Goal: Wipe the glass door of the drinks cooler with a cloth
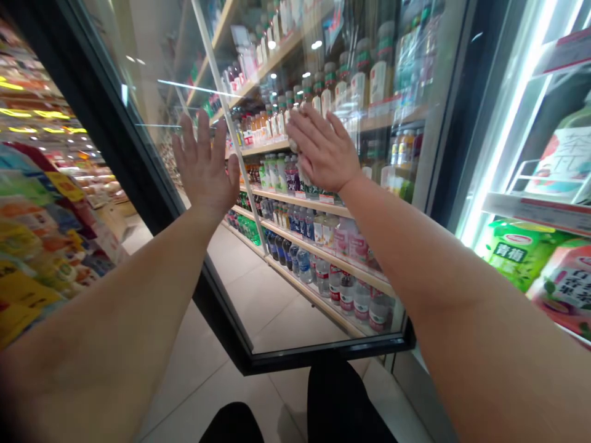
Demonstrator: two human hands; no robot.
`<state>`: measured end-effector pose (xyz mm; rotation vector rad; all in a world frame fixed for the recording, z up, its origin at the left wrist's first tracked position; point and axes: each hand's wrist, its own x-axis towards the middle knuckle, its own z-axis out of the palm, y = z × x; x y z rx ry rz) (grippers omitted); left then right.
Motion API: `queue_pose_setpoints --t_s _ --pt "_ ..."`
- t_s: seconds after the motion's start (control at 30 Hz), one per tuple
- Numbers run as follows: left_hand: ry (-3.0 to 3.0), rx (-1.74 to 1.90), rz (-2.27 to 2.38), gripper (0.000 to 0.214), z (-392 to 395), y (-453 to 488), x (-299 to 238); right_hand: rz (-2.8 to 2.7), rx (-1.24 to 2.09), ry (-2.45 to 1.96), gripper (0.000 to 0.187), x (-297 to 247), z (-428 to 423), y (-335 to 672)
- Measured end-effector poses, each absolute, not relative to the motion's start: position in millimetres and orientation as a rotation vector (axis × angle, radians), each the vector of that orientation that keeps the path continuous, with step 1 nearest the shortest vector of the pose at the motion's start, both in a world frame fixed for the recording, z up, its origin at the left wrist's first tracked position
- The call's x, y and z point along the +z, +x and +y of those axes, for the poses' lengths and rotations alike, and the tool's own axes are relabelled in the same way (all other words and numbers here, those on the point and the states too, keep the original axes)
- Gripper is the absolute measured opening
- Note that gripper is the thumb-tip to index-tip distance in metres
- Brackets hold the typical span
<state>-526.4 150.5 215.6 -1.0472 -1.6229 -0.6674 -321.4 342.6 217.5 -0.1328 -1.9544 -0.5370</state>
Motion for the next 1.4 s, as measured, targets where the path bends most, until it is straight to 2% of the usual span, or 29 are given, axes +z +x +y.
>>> queue_pose_setpoints --t_s 0.13,0.37,0.67,0.87,1.1,1.27,1.4 --pt "-1.123 -0.733 -1.614 0.075 149.5 -526.4 217.0 -1.592 -0.302 -0.426 0.061 216.9 351.0 -326.1" --pt "-1.162 -0.751 -1.605 0.078 142.0 -515.1 215.8 -1.951 -0.62 0.088 0.059 213.5 348.8 -325.0" --pt "-1.182 -0.815 -1.596 0.064 135.9 -502.0 216.7 -1.615 -0.32 -0.405 0.065 213.9 338.6 -336.8" --pt "-1.208 -0.835 -1.587 0.065 135.3 -498.4 216.6 -1.985 -0.606 0.027 0.068 213.3 304.9 -354.3" --pt "-1.182 -0.774 -1.566 0.062 135.0 -502.5 214.7 -1.749 -0.276 -0.245 0.068 243.7 286.3 -379.2" --pt "-1.178 -0.793 -1.561 0.063 134.3 -502.7 214.8 -1.957 -0.469 0.036 0.066 232.1 272.7 -386.9" --pt "-1.178 -0.769 -1.59 0.064 134.9 -503.5 215.3 -1.89 -0.403 -0.116 0.066 246.2 287.1 -368.9"
